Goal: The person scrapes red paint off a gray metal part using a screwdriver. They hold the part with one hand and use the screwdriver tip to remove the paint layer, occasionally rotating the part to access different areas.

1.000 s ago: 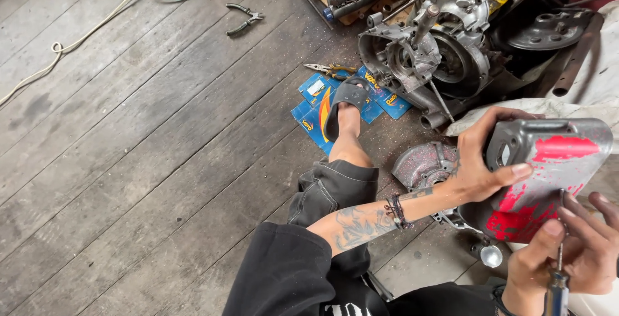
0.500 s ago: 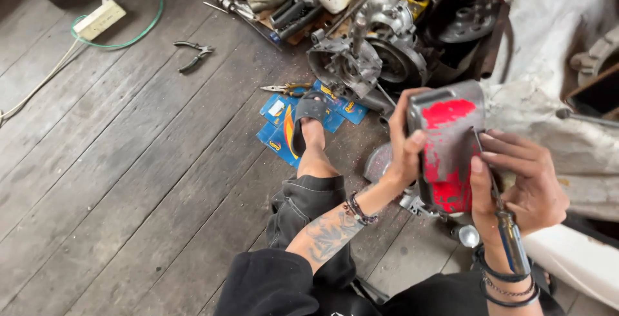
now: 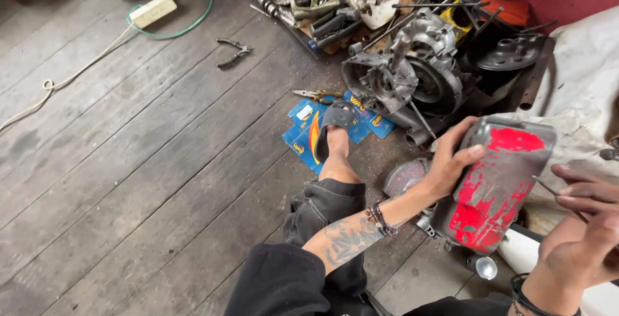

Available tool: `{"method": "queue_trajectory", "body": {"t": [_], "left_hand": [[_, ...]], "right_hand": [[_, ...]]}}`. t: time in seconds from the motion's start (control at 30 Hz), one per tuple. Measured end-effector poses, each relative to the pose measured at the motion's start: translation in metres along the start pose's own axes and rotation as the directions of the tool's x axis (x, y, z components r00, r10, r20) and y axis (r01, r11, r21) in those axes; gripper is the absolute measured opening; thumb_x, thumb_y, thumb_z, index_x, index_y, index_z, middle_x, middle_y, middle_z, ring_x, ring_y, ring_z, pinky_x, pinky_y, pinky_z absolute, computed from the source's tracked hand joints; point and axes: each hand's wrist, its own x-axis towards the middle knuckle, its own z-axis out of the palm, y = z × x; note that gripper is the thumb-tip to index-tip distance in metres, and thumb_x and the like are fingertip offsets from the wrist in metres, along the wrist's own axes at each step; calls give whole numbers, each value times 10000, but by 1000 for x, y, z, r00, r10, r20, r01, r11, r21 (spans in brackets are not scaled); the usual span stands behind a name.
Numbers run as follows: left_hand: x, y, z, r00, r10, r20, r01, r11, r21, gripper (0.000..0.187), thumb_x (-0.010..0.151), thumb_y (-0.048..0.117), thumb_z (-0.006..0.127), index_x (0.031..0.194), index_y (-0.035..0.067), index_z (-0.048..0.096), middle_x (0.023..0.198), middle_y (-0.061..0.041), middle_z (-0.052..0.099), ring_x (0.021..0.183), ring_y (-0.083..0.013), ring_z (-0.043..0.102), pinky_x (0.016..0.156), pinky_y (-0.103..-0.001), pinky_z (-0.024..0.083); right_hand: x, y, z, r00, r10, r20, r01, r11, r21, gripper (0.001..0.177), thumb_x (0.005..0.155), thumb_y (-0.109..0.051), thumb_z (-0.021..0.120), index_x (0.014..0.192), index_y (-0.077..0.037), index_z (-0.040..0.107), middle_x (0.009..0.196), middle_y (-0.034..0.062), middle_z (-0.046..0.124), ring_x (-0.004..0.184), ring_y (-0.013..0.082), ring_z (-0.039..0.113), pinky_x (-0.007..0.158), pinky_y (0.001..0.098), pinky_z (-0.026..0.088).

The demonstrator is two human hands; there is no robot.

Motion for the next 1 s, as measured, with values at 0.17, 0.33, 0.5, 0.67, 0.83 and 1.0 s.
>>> {"method": "queue_trajectory", "body": {"t": [0.17,0.33,0.5,0.67,0.83,1.0], "left_hand": [[-2,-15,-4,996,28,79,-28,1000,8,565,884,571,642,1271,161,602,1167,70,618,1080,-64,548,1004,-263,441],[-6,-10,-5,989,-41,142,37,999,33,591,868,586,654,1285,173,589,1172,72,608,1087,-66,543,1027,-255,424],[-6,-8,-7,978,-125,170,163,960,-229,471,939,475,676,1265,140,615,1114,54,637,1004,-60,574,924,-232,443],[-4,-8,-9,971,-145,188,218,857,-467,371,1036,382,641,1266,91,642,1032,28,679,858,-57,614,744,-206,467],[-4,-7,-9,980,-184,70,197,921,-336,621,914,472,684,1380,64,637,1230,0,671,1088,-91,604,964,-256,483],[-2,3,-4,986,-168,-20,139,871,-471,446,967,454,678,1209,80,656,1032,6,687,901,-70,608,787,-231,485]], "right_hand": [[-31,44,-25,991,133,23,-132,991,-36,622,1292,-530,393,953,-24,514,1044,158,470,1348,420,644,1340,561,464],[-32,45,24,954,92,-285,-57,990,129,542,1182,-500,381,868,-69,480,931,94,449,1135,308,557,1222,464,479],[-27,35,42,956,-135,-261,137,991,-10,600,1232,-435,433,855,31,466,871,204,474,1135,448,590,1190,584,498],[-32,13,39,977,-92,-193,76,993,-87,819,1258,-557,395,813,120,519,561,106,311,1135,432,572,1425,700,494],[-3,-38,36,970,-72,233,149,930,-336,508,1279,-128,384,1157,239,713,1118,366,680,1331,637,654,1293,647,526],[14,-85,80,979,-55,195,83,987,-138,607,1169,-302,391,1447,234,444,1314,446,508,1313,609,581,1141,573,457]]}}
